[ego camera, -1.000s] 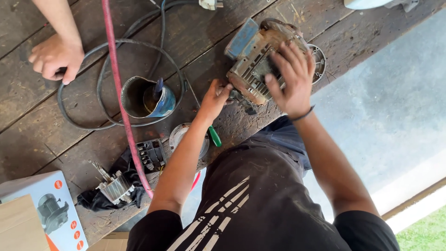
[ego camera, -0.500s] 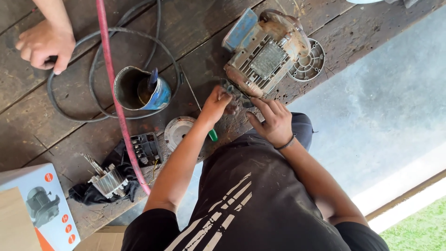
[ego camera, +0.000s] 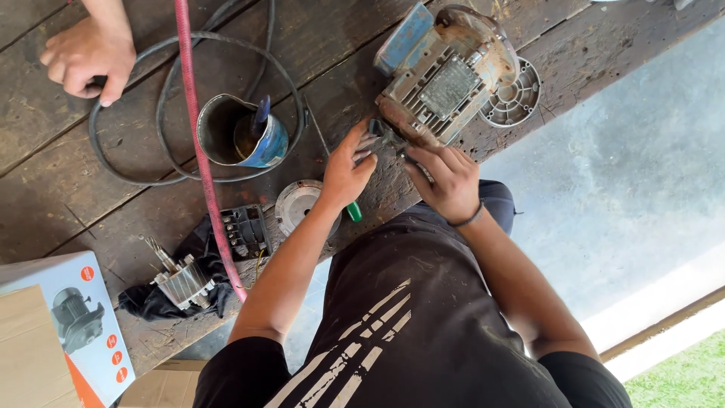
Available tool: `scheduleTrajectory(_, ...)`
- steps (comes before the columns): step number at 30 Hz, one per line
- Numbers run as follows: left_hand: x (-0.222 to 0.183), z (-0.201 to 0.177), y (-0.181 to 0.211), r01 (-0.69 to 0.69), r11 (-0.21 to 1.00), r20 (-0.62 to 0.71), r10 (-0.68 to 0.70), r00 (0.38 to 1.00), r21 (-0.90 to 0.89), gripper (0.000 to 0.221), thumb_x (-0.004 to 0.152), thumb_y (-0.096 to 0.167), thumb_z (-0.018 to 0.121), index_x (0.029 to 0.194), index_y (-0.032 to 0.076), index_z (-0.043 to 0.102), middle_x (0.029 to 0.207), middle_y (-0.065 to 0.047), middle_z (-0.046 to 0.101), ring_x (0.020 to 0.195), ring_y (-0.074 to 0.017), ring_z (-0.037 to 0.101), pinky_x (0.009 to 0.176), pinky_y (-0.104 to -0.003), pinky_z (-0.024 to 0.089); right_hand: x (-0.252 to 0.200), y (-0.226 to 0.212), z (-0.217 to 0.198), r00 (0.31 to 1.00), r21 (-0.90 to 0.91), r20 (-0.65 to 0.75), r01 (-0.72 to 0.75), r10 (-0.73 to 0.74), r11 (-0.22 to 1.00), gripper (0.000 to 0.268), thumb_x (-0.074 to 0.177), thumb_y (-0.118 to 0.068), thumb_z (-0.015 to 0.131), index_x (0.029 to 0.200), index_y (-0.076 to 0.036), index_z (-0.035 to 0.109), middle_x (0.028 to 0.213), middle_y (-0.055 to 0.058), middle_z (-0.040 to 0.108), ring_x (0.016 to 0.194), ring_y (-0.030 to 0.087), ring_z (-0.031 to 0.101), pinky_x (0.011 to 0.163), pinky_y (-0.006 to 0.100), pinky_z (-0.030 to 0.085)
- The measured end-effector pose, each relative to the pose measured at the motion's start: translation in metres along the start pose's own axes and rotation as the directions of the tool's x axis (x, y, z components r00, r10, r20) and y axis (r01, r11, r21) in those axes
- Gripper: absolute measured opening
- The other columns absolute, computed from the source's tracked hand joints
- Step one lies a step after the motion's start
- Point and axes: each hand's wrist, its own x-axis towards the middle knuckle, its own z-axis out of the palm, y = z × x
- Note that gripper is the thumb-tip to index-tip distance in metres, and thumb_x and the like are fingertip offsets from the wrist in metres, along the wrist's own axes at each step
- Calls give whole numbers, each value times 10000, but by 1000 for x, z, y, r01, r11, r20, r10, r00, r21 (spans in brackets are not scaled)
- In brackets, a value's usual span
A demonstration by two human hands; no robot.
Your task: Disassembling and repairing an electric motor using various hand tools like a screwdriver, hammer, and pliers on a workbench.
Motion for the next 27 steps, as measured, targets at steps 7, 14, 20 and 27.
scheduleTrajectory(7,-26,-38,-4,-79,402,58,65,996,912,554,804,98,749,1331,196,610,1239,-60,611,1197,-292,589,849,-471,598,-53,-19,-10,985,186,167,14,-46,982,114,937,-156,718,1025,-101,767,798,51,679,673,232,683,618,358,560)
scheduleTrajectory(14,-30,-56,-32,-274,260,241,153,958,926,303,774,-43,732,982,146,618,1147,-56,563,1150,-303,553,888,-480,529,-48,-26,2,954,252,300,-66,-13,966,129,957,-189,694,1045,-111,747,725,64,646,645,277,683,586,404,560)
scheduleTrajectory(20,-33,-40,-6,-496,273,401,335,852,824,126,963,91,601,1019,199,638,1050,-4,570,1072,-258,573,912,-427,494,-40,-33,-16,932,364,358,-193,54,911,311,944,-268,726,1170,-56,708,762,120,657,679,332,698,597,449,564)
scheduleTrajectory(27,-65,24,53,-505,703,273,425,863,501,163,1013,278,645,1141,246,741,1044,-7,667,986,-262,629,886,-409,511,-46,-43,-93,965,673,196,-263,176,691,822,766,-675,761,1213,14,725,993,188,699,778,334,732,644,427,594)
